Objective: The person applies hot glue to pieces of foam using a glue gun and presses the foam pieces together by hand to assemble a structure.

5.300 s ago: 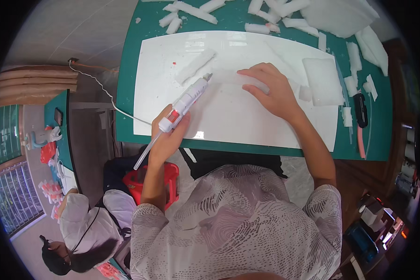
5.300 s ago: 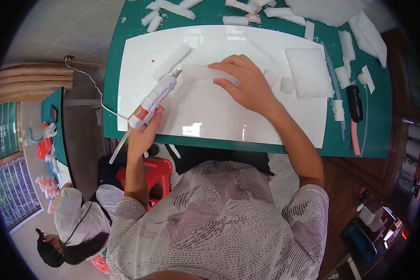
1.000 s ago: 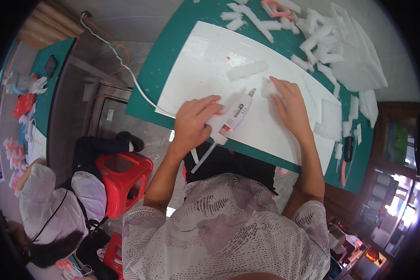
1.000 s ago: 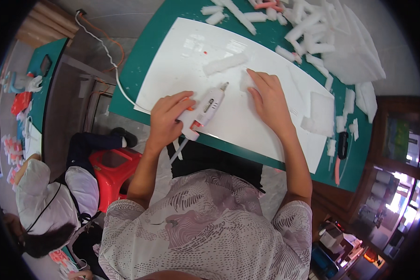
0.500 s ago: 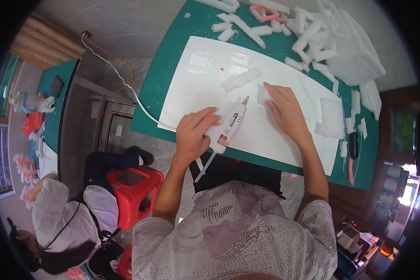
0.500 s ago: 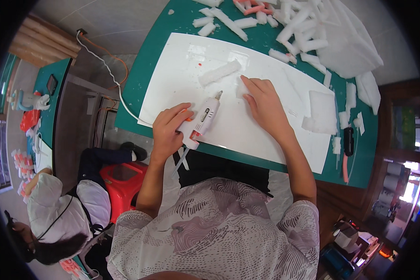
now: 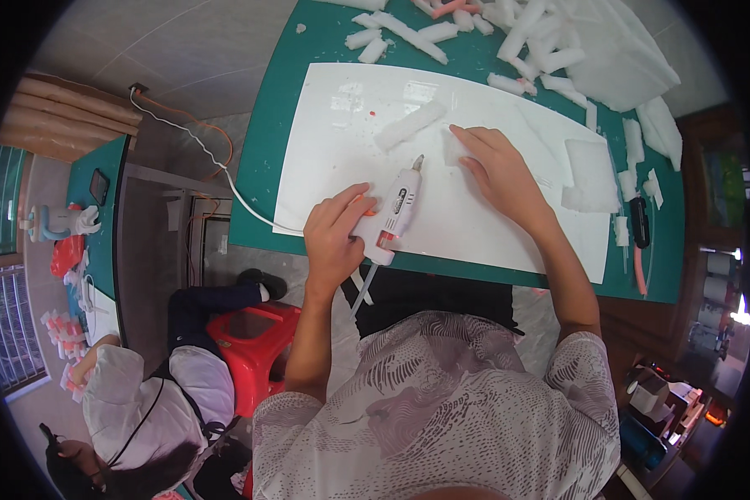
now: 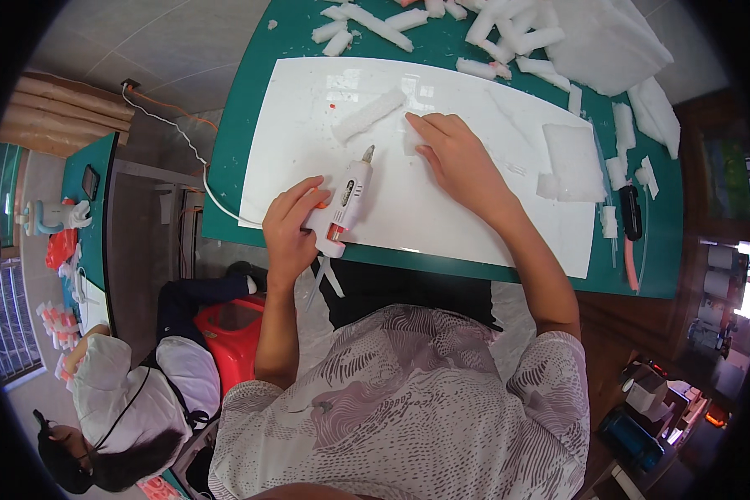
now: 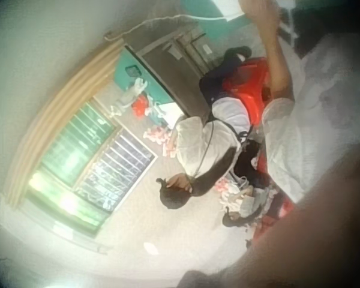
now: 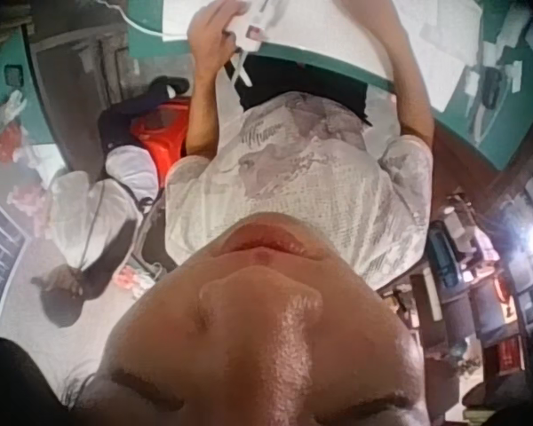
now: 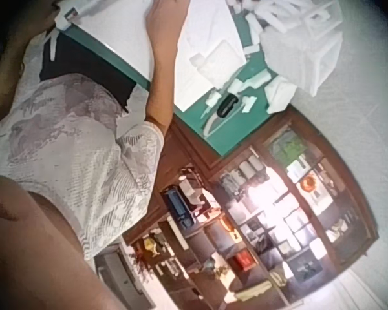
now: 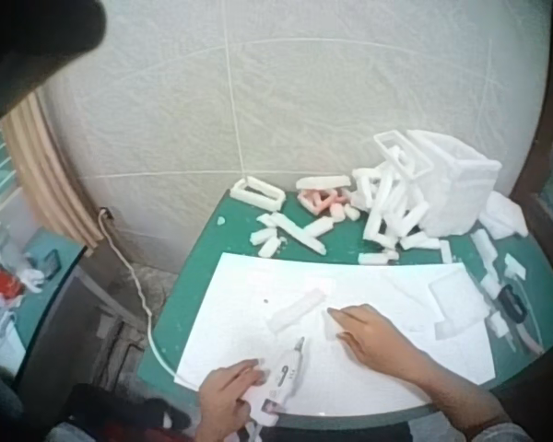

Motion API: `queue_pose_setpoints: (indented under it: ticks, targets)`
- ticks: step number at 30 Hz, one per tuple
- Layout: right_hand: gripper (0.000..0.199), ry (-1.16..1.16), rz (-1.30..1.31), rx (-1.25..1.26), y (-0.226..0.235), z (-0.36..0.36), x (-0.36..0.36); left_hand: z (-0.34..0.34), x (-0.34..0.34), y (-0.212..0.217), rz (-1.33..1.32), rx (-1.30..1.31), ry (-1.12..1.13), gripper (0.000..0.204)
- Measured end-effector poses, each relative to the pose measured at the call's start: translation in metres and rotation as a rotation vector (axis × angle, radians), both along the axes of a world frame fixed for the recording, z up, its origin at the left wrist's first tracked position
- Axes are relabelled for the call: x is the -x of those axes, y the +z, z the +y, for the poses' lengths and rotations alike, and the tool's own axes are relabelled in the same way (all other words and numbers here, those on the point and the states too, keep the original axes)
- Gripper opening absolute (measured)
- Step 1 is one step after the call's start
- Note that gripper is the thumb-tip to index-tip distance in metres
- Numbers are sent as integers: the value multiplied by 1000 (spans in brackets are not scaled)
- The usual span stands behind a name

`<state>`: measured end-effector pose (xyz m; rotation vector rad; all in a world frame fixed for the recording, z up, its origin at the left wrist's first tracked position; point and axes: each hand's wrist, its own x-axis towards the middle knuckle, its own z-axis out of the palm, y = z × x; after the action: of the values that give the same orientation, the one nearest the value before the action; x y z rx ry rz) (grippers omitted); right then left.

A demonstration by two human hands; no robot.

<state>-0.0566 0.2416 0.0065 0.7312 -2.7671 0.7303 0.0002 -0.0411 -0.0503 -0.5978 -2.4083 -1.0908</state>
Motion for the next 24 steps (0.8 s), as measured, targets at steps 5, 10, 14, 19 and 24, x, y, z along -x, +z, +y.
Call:
queue_pose_setpoints:
  ticks: [5,10,14,19,24]
  targets:
    - [44,-6,-7,-8,-2,-1,0,-1,0,-1,-5,3,1,52]
    - [44,-19,1,-17,-2,-1,0,-1,0,0,-10,7,0,52]
    - [45,-19,-9,-15,-2,-2,0,-1,0,-1,-25,1,-4,52]
    - [45,-10,3,-13,-2,-2,0,-2,0,-2,-15,6,-5,53]
    - [46,-5,-3,-16,-2,-1,0,-1,-1,0,-13,15,-1,53]
